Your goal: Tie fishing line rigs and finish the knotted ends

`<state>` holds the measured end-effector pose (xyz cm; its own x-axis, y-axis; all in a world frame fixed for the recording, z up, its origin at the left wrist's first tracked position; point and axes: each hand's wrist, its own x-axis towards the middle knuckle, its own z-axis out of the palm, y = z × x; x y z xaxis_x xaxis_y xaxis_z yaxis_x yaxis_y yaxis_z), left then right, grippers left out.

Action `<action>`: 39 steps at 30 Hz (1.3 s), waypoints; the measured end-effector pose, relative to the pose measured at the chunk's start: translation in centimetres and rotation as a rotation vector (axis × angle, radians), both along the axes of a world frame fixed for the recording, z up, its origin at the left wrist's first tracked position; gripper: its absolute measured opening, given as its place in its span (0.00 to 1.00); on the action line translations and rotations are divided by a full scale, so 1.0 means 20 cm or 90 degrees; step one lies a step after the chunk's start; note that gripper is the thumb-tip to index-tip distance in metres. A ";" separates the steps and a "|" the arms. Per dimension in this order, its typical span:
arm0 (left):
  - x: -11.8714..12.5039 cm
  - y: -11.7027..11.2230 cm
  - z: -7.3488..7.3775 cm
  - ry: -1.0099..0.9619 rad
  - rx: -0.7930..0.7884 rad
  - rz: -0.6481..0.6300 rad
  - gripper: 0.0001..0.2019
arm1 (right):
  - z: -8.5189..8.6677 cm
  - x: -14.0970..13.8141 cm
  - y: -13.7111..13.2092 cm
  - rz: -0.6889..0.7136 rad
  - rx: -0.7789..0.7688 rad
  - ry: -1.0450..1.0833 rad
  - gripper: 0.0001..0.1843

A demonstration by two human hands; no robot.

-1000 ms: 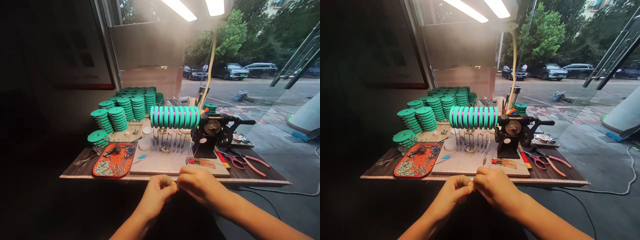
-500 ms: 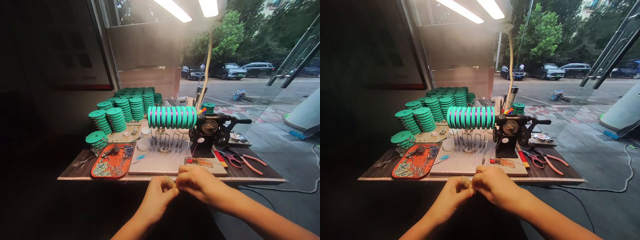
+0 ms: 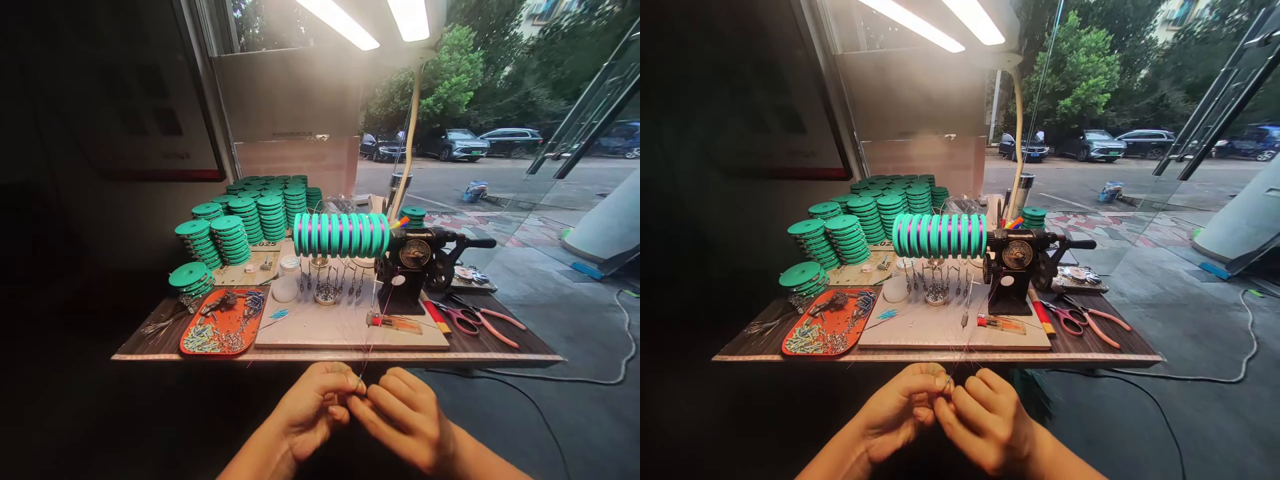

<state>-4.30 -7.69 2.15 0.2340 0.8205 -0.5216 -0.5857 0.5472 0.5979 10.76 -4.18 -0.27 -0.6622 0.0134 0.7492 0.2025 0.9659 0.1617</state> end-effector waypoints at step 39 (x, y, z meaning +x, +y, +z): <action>-0.16 0.02 0.05 0.029 0.093 0.012 0.09 | 0.21 -0.14 0.08 0.080 0.087 -0.133 0.16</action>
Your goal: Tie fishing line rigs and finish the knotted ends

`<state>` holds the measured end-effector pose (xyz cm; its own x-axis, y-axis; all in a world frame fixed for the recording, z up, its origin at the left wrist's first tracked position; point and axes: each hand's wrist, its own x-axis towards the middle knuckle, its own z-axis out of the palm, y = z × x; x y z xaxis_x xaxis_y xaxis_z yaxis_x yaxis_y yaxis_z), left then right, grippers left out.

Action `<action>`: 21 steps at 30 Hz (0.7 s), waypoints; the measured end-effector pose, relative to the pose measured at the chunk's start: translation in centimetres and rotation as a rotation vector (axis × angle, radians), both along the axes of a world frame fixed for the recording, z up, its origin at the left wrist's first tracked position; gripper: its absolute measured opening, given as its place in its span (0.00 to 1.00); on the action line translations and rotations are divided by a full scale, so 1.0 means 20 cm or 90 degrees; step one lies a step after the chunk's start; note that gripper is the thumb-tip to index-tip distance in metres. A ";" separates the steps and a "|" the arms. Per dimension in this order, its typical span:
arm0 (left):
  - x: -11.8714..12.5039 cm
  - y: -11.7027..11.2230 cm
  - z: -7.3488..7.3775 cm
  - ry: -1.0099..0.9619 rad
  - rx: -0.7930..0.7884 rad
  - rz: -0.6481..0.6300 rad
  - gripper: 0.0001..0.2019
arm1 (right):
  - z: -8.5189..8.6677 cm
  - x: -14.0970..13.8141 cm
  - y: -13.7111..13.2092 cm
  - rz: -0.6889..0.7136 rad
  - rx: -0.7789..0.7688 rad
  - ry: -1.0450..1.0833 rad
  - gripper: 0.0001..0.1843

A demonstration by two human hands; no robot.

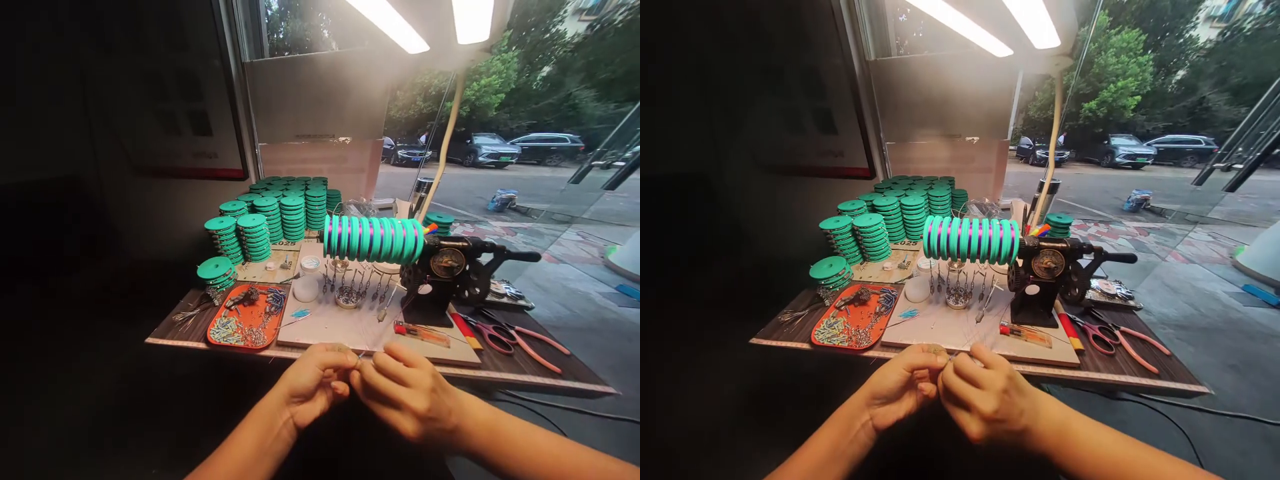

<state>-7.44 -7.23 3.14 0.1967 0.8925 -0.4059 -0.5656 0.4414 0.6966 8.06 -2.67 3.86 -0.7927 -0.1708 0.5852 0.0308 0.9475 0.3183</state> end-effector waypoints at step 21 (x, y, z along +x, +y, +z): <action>0.03 -0.03 0.01 -0.143 -0.094 0.079 0.04 | -0.15 0.07 -0.05 -0.112 -0.674 0.146 0.04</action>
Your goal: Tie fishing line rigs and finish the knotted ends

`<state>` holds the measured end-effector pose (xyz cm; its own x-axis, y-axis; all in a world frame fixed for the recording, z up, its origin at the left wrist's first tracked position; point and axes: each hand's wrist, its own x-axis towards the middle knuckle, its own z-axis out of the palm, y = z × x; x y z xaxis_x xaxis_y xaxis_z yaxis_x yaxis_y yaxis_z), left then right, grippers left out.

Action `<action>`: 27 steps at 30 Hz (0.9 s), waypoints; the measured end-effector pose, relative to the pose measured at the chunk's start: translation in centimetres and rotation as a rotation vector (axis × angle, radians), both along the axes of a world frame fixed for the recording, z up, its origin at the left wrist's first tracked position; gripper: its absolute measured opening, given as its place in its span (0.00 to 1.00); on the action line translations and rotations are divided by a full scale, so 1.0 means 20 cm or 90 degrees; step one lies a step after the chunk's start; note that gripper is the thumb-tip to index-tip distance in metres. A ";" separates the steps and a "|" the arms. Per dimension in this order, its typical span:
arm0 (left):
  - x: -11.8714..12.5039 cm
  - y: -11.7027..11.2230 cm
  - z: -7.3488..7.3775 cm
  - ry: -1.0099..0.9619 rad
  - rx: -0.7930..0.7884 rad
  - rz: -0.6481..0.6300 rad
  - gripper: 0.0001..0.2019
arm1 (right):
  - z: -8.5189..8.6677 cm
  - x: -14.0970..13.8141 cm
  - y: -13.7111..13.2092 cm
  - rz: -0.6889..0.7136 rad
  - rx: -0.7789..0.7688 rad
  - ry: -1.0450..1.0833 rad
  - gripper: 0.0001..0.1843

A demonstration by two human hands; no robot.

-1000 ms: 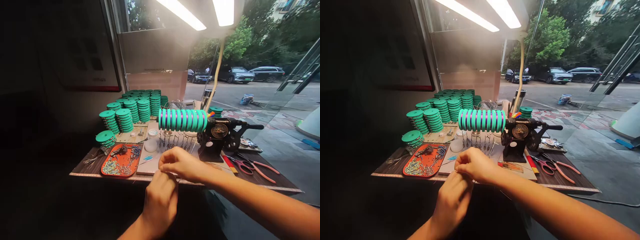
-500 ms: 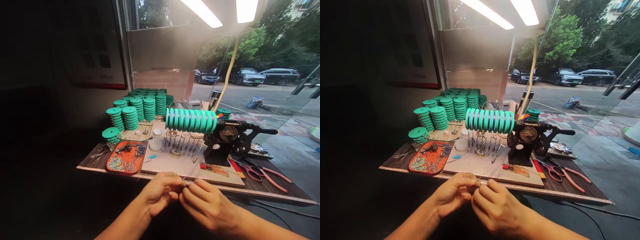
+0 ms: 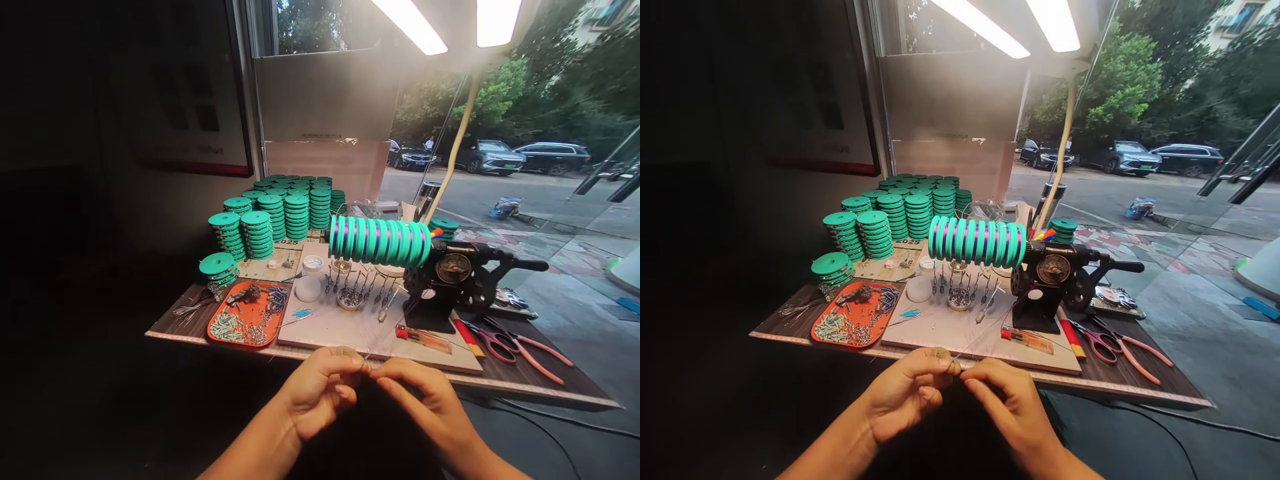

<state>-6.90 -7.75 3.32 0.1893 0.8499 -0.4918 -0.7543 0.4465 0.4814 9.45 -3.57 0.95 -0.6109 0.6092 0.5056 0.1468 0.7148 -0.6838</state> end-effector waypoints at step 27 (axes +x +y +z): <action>0.04 -0.08 -0.13 1.123 0.619 0.158 0.09 | 0.18 -0.05 -0.10 0.134 -0.041 -0.157 0.10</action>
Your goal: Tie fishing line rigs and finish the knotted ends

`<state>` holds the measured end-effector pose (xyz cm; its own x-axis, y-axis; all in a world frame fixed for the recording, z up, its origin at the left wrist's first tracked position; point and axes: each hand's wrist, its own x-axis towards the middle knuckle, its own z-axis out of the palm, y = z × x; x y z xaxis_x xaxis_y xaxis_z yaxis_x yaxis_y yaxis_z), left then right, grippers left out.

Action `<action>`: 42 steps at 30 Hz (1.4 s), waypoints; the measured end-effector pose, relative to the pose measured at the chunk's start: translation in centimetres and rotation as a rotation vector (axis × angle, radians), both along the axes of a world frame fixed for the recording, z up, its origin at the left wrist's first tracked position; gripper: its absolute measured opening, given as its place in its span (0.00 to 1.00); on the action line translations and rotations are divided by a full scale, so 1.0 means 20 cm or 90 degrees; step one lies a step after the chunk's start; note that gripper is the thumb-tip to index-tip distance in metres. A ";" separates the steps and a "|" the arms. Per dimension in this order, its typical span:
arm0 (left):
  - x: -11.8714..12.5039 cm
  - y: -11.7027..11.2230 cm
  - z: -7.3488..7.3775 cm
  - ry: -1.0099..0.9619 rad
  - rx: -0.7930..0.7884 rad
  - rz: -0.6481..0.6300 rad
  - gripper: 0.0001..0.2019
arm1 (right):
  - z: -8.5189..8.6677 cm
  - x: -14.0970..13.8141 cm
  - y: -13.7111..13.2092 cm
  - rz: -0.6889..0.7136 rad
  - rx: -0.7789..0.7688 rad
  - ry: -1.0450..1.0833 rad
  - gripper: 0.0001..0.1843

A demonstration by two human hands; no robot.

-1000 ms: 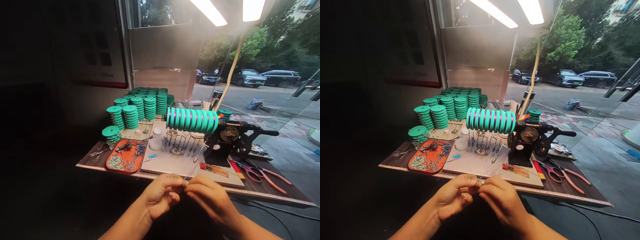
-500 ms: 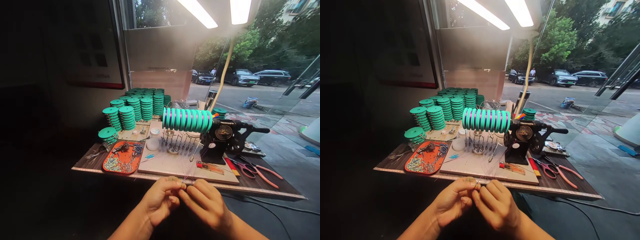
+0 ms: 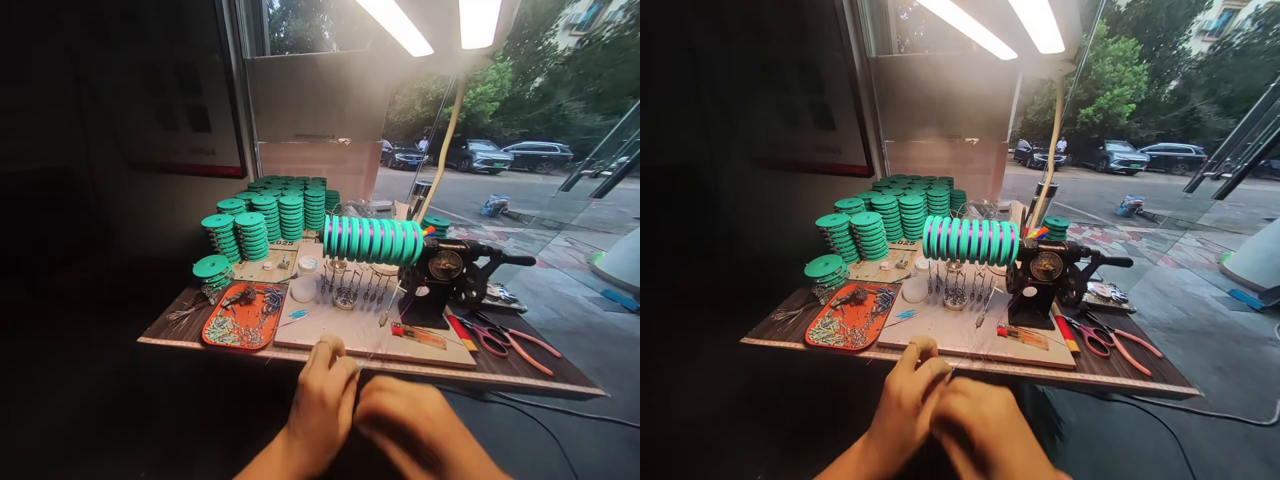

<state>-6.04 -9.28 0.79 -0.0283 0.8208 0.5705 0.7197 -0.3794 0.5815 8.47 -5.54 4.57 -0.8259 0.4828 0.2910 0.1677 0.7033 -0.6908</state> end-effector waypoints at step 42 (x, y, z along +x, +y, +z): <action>-0.02 0.07 0.09 -0.665 -0.454 -0.129 0.07 | -0.22 0.00 0.00 -0.109 -0.148 0.058 0.15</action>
